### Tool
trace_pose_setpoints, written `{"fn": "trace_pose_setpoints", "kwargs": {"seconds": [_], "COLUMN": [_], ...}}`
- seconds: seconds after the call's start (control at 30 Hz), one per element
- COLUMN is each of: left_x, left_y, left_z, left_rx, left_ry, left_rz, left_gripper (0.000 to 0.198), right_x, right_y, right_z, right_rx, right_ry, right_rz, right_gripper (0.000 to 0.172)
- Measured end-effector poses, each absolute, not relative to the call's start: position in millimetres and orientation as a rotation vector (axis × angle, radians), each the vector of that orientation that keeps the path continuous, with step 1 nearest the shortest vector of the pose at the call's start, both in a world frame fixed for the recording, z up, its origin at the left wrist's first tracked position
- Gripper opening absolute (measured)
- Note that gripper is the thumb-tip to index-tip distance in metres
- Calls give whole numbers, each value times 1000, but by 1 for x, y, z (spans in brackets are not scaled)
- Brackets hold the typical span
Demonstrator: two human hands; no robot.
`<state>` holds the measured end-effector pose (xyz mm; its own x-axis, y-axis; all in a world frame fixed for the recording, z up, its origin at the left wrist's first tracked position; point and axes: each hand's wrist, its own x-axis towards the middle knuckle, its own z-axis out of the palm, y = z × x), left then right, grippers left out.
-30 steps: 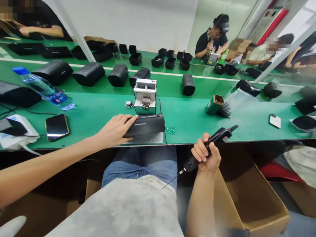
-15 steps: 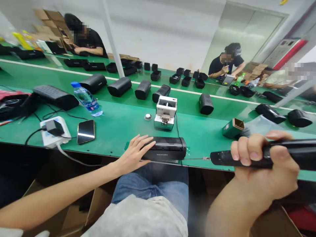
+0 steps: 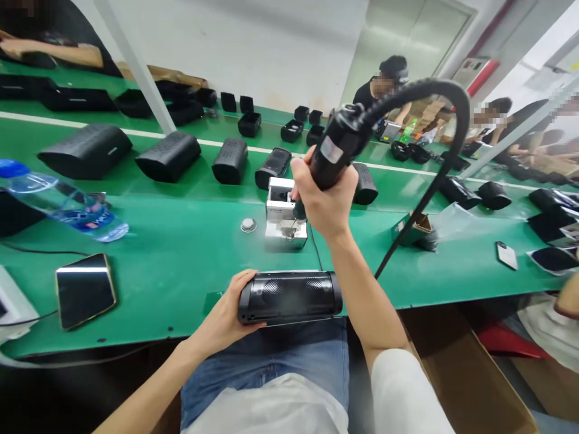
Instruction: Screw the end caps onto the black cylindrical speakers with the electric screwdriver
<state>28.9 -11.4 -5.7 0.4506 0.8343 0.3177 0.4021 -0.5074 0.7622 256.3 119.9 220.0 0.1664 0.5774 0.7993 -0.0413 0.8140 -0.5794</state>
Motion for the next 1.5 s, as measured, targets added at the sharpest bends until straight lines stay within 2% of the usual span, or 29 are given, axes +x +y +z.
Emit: {"fn": "trace_pose_setpoints", "kwargs": {"seconds": [0.1, 0.27, 0.67, 1.07, 1.23, 1.5], "left_x": [29, 26, 26, 26, 26, 26], "left_y": [-9, -9, -7, -7, -6, -6], "left_z": [-7, -5, -5, -1, 0, -2], "left_rx": [2041, 1898, 1871, 1895, 1870, 1890], "left_ry": [1017, 1029, 1003, 994, 981, 987], "left_rz": [885, 835, 823, 826, 819, 832], "left_gripper": [133, 151, 145, 143, 143, 143], "right_x": [246, 244, 252, 246, 251, 252], "right_y": [131, 150, 154, 153, 149, 163], "right_z": [218, 209, 216, 203, 216, 206], "right_rx": [-563, -631, -597, -711, -658, -712], "right_ry": [-1386, -1299, -1344, -1295, -1339, -1362], "right_rz": [454, 458, 384, 440, 315, 388], "right_gripper": [25, 21, 37, 32, 36, 44]}}
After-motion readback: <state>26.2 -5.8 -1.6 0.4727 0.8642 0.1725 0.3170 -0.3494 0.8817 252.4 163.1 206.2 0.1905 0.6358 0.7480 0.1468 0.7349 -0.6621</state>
